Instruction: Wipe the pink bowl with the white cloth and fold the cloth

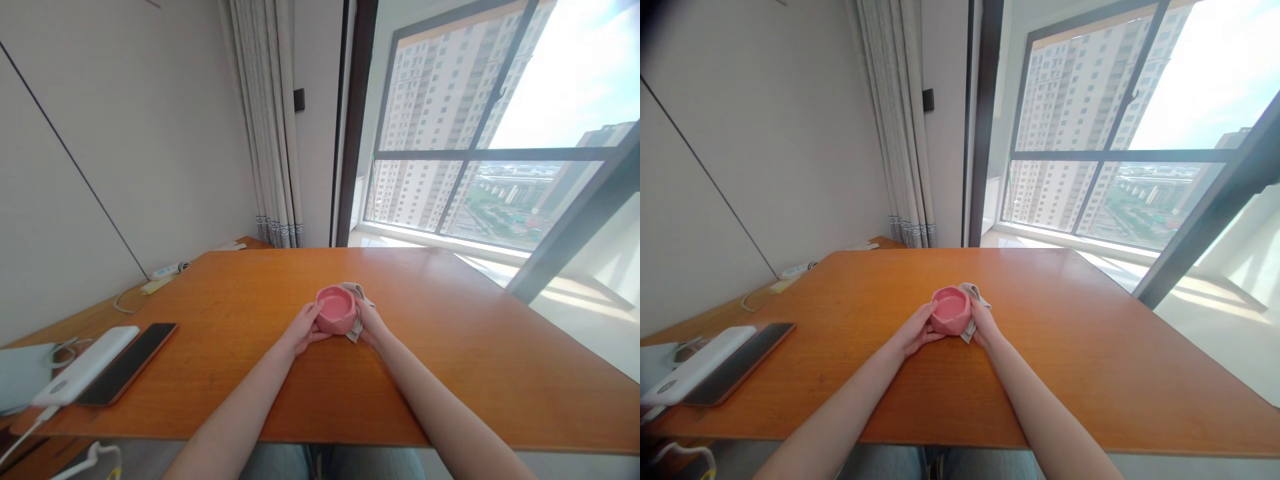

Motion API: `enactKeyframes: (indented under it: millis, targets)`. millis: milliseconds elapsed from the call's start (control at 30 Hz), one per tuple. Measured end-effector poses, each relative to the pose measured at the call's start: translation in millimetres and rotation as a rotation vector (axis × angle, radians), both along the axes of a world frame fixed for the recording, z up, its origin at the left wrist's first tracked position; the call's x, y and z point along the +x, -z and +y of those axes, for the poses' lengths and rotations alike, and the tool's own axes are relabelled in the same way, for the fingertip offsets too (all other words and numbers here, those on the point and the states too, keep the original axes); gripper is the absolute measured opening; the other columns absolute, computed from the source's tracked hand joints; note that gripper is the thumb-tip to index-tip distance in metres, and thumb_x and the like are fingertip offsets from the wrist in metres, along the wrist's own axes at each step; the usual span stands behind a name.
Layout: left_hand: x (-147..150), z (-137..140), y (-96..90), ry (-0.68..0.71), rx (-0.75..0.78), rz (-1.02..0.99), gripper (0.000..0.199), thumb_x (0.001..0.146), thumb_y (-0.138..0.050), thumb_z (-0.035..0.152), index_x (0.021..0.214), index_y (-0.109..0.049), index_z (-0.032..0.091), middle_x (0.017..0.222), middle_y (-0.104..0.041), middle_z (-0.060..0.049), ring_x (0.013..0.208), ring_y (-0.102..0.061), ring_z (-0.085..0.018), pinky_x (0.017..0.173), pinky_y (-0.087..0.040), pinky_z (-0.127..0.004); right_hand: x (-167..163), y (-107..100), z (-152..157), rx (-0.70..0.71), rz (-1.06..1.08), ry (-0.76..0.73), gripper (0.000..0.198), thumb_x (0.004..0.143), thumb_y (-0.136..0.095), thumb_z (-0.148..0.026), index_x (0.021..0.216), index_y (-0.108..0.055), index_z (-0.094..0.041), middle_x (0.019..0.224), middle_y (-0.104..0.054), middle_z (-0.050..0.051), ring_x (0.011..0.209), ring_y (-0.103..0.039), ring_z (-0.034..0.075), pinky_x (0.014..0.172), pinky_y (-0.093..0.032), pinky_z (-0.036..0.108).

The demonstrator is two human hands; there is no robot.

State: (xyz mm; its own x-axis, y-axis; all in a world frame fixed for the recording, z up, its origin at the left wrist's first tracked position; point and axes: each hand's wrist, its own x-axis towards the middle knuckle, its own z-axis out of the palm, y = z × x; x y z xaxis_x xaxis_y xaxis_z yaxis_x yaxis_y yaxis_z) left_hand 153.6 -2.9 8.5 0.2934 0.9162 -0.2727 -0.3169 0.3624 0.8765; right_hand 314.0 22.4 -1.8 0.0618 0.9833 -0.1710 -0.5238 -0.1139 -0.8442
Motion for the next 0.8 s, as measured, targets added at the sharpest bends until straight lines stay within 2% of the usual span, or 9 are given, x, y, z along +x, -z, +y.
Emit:
enactKeyframes:
  millis: [100, 200, 267, 367, 467, 567, 700, 800]
  targets:
    - [3.2, -0.6, 0.0, -0.075, 0.02, -0.048, 0.043, 0.074, -0.063, 0.05, 0.103, -0.047, 0.022, 0.112, -0.061, -0.009, 0.087, -0.065, -0.02, 0.078, -0.053, -0.038, -3.8, 0.6, -0.4, 0.005, 0.093, 0.01, 0.024, 0.075, -0.059, -0.036, 0.092, -0.064, -0.021, 0.093, -0.072, 0.002, 0.096, -0.065, 0.021, 0.084, -0.053, 0.032]
    - [7.3, 0.7, 2.0, -0.212, 0.05, -0.13, 0.043, 0.074, -0.067, 0.043, 0.102, -0.043, 0.022, 0.11, -0.06, -0.007, 0.085, -0.064, -0.017, 0.082, -0.052, -0.042, -9.9, -0.4, -2.9, 0.01, 0.222, -0.066, 0.023, 0.077, -0.06, -0.029, 0.098, -0.064, -0.022, 0.094, -0.072, 0.002, 0.096, -0.065, 0.019, 0.08, -0.054, 0.028]
    - [7.6, 2.2, 3.6, -0.243, 0.048, -0.153, 0.042, 0.073, -0.068, 0.04, 0.102, -0.042, 0.022, 0.111, -0.059, -0.007, 0.087, -0.063, -0.017, 0.084, -0.051, -0.043, -12.4, -1.2, -4.2, 0.002, 0.3, -0.097, 0.023, 0.076, -0.06, -0.023, 0.099, -0.064, -0.021, 0.093, -0.072, 0.002, 0.092, -0.066, 0.018, 0.078, -0.055, 0.027]
    - [3.3, 3.3, 3.7, -0.185, 0.04, -0.115, 0.043, 0.072, -0.07, 0.037, 0.102, -0.045, 0.022, 0.114, -0.058, -0.009, 0.093, -0.062, -0.018, 0.087, -0.05, -0.042, -10.3, -1.8, -3.9, -0.004, 0.338, -0.075, 0.019, 0.077, -0.059, -0.018, 0.095, -0.065, -0.02, 0.09, -0.073, 0.003, 0.085, -0.067, 0.017, 0.075, -0.055, 0.027]
    - [-3.2, 2.2, 0.5, 0.007, 0.011, -0.075, 0.045, 0.075, -0.063, 0.048, 0.107, -0.051, 0.02, 0.114, -0.061, -0.012, 0.094, -0.063, -0.021, 0.088, -0.049, -0.04, -3.0, -1.9, -0.7, -0.03, 0.319, -0.042, 0.014, 0.078, -0.057, -0.017, 0.089, -0.066, -0.018, 0.083, -0.073, 0.004, 0.079, -0.068, 0.017, 0.074, -0.055, 0.027]
    - [-6.2, 0.7, -2.9, 0.158, -0.029, -0.053, 0.051, 0.078, -0.054, 0.056, 0.11, -0.056, 0.016, 0.107, -0.065, -0.014, 0.088, -0.065, -0.02, 0.085, -0.049, -0.035, 2.8, -2.0, 2.4, -0.012, 0.319, -0.096, 0.015, 0.078, -0.056, -0.015, 0.088, -0.066, -0.017, 0.087, -0.072, 0.005, 0.086, -0.067, 0.017, 0.08, -0.054, 0.027]
    - [-3.8, 2.8, -4.4, 0.054, -0.041, -0.113, 0.04, 0.081, -0.057, 0.045, 0.105, -0.058, 0.013, 0.097, -0.067, -0.012, 0.077, -0.065, -0.015, 0.073, -0.051, -0.025, 1.1, -2.6, 1.2, 0.013, 0.365, -0.154, 0.019, 0.081, -0.054, -0.019, 0.096, -0.065, -0.017, 0.097, -0.071, 0.005, 0.094, -0.065, 0.018, 0.082, -0.053, 0.029]
    - [-3.2, 6.6, -4.7, -0.065, -0.04, -0.226, 0.032, 0.083, -0.056, 0.039, 0.101, -0.057, 0.013, 0.092, -0.068, -0.009, 0.075, -0.065, -0.013, 0.074, -0.052, -0.024, -3.9, -1.2, -2.2, -0.018, 0.404, -0.199, 0.021, 0.085, -0.05, -0.023, 0.101, -0.063, -0.018, 0.096, -0.071, 0.004, 0.088, -0.066, 0.016, 0.076, -0.054, 0.028]
